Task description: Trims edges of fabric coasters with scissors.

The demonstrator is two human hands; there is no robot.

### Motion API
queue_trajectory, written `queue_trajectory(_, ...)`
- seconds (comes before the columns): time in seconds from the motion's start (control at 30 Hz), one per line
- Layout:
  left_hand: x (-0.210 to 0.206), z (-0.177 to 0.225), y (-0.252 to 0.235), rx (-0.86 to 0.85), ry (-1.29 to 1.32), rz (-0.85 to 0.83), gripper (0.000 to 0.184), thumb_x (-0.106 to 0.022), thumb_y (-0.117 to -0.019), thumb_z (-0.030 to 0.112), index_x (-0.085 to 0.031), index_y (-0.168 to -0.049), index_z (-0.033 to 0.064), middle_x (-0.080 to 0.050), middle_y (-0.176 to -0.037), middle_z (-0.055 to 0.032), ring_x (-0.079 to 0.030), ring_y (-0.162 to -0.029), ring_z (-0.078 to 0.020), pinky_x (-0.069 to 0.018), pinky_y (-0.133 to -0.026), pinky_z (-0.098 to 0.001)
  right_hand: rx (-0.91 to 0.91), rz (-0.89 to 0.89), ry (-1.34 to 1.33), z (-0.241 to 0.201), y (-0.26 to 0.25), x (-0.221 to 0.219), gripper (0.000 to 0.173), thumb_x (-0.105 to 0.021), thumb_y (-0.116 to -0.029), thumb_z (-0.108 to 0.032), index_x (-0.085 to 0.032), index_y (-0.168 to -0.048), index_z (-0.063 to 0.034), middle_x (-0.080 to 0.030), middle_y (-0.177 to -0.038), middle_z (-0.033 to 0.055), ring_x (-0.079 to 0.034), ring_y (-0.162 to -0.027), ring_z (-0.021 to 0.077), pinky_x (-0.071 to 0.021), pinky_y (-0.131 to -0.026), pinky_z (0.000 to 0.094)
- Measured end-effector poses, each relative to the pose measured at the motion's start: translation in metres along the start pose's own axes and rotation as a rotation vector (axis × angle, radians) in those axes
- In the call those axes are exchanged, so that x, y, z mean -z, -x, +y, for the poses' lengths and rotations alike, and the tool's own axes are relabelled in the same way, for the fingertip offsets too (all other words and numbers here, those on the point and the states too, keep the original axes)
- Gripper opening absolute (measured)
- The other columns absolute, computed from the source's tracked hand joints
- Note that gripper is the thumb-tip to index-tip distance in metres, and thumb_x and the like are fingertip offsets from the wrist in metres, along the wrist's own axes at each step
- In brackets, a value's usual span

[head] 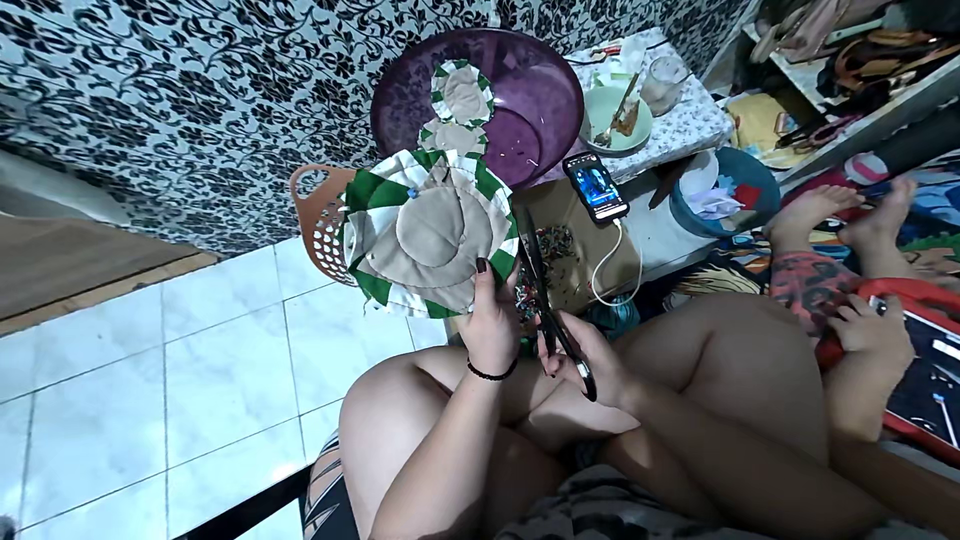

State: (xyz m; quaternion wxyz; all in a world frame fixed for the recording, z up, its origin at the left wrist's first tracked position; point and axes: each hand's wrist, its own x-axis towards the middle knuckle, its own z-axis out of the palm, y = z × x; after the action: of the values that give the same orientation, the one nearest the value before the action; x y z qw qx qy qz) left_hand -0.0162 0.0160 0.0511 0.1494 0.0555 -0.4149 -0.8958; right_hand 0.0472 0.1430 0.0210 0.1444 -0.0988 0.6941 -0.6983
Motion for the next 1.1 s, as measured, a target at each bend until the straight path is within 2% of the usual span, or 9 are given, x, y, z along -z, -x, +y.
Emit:
queue_trajectory(0.1, 0.0, 0.001, -0.001, 0.02, 0.007, 0.001, 0.02, -0.039, -0.1064, 0.003, -0.052, -0.122, 0.0051, -0.068, -0.114, -0.0103, -0.07, -0.107, -0.0255, -0.0577, -0.098, -0.0488, -0.035, 0.039, 0.034, -0.003, -0.002, 0.003, 0.079, -0.069, -0.0894, -0.058, -0.054, -0.13, 0.0084, -0.059, -0.086, -0.0044, -0.056, -0.071, -0.0017, -0.0506, -0.066, 0.0167)
queue_trajectory(0.3, 0.002, -0.002, 0.002, 0.035, -0.024, -0.026, 0.022, -0.04, -0.105, 0.004, -0.056, -0.12, 0.0064, -0.07, -0.113, -0.0094, -0.071, -0.104, -0.0255, -0.0593, -0.094, -0.0491, -0.114, 0.114, 0.017, -0.009, -0.003, 0.007, 0.053, -0.071, -0.0929, -0.038, -0.059, -0.123, 0.0035, -0.059, -0.08, -0.0028, -0.058, -0.061, 0.0021, -0.0545, -0.059, 0.0202)
queue_trajectory(0.57, 0.003, -0.001, 0.0, 0.039, 0.004, -0.03, 0.022, -0.038, -0.1055, 0.004, -0.053, -0.12, 0.0061, -0.069, -0.112, -0.0102, -0.071, -0.104, -0.0267, -0.0588, -0.095, -0.0515, -0.163, 0.169, 0.009, -0.015, -0.003, 0.005, 0.035, -0.072, -0.0942, -0.027, -0.063, -0.114, 0.0001, -0.061, -0.075, -0.0028, -0.055, -0.053, 0.001, -0.0516, -0.051, 0.0187)
queue_trajectory(0.7, 0.0, 0.002, -0.002, 0.089, 0.039, -0.004, 0.024, -0.035, -0.1064, 0.003, -0.051, -0.123, 0.0036, -0.068, -0.117, -0.0142, -0.07, -0.107, -0.0305, -0.0585, -0.095, -0.0527, -0.179, 0.199, -0.011, -0.019, -0.001, 0.003, 0.027, -0.071, -0.0947, -0.021, -0.063, -0.111, -0.0005, -0.06, -0.072, -0.0034, -0.053, -0.05, 0.0004, -0.0489, -0.048, 0.0171)
queue_trajectory(0.77, -0.001, 0.006, -0.005, 0.124, 0.075, 0.015, 0.025, -0.033, -0.1064, 0.002, -0.05, -0.125, 0.0023, -0.067, -0.118, -0.0171, -0.07, -0.107, -0.0338, -0.0586, -0.094, -0.0554, -0.182, 0.196, -0.036, -0.018, -0.001, 0.002, 0.027, -0.071, -0.0947, -0.02, -0.063, -0.112, -0.0007, -0.059, -0.071, -0.0035, -0.054, -0.05, 0.0011, -0.0494, -0.048, 0.0178)
queue_trajectory(0.83, 0.001, 0.009, -0.009, 0.161, 0.101, 0.025, 0.026, -0.032, -0.107, 0.003, -0.048, -0.127, 0.0007, -0.065, -0.121, -0.0197, -0.069, -0.11, -0.0367, -0.0574, -0.095, -0.0581, -0.157, 0.158, -0.058, -0.016, 0.0, 0.003, 0.037, -0.072, -0.0934, -0.025, -0.062, -0.117, 0.0013, -0.059, -0.073, -0.0031, -0.055, -0.052, 0.0017, -0.0509, -0.05, 0.0187)
queue_trajectory(0.93, 0.003, 0.012, -0.012, 0.195, 0.091, 0.041, 0.026, -0.031, -0.1073, 0.005, -0.049, -0.125, -0.0009, -0.065, -0.12, -0.0201, -0.069, -0.109, -0.0368, -0.0572, -0.095, -0.0581, -0.053, 0.06, -0.014, -0.009, 0.0, 0.008, 0.069, -0.071, -0.0906, -0.052, -0.057, -0.127, 0.006, -0.059, -0.081, -0.0046, -0.057, -0.065, -0.0001, -0.0526, -0.061, 0.0183)
queue_trajectory(0.97, 0.003, 0.012, -0.012, 0.198, 0.085, 0.042, 0.026, -0.032, -0.1072, 0.005, -0.05, -0.125, -0.0011, -0.066, -0.119, -0.0201, -0.069, -0.109, -0.0365, -0.0572, -0.095, -0.0578, -0.036, 0.052, 0.001, -0.007, -0.001, 0.009, 0.074, -0.07, -0.0898, -0.056, -0.056, -0.127, 0.0063, -0.06, -0.082, -0.0048, -0.057, -0.066, -0.0003, -0.0524, -0.063, 0.0182)
queue_trajectory(1.1, 0.003, 0.009, -0.009, 0.189, 0.058, 0.037, 0.027, -0.031, -0.1072, 0.004, -0.049, -0.127, 0.0006, -0.066, -0.12, -0.0195, -0.069, -0.108, -0.0353, -0.058, -0.094, -0.0563, -0.062, 0.061, 0.034, -0.007, -0.002, 0.011, 0.068, -0.071, -0.0906, -0.052, -0.057, -0.126, 0.005, -0.06, -0.081, -0.0038, -0.058, -0.065, 0.0012, -0.0535, -0.062, 0.0197)
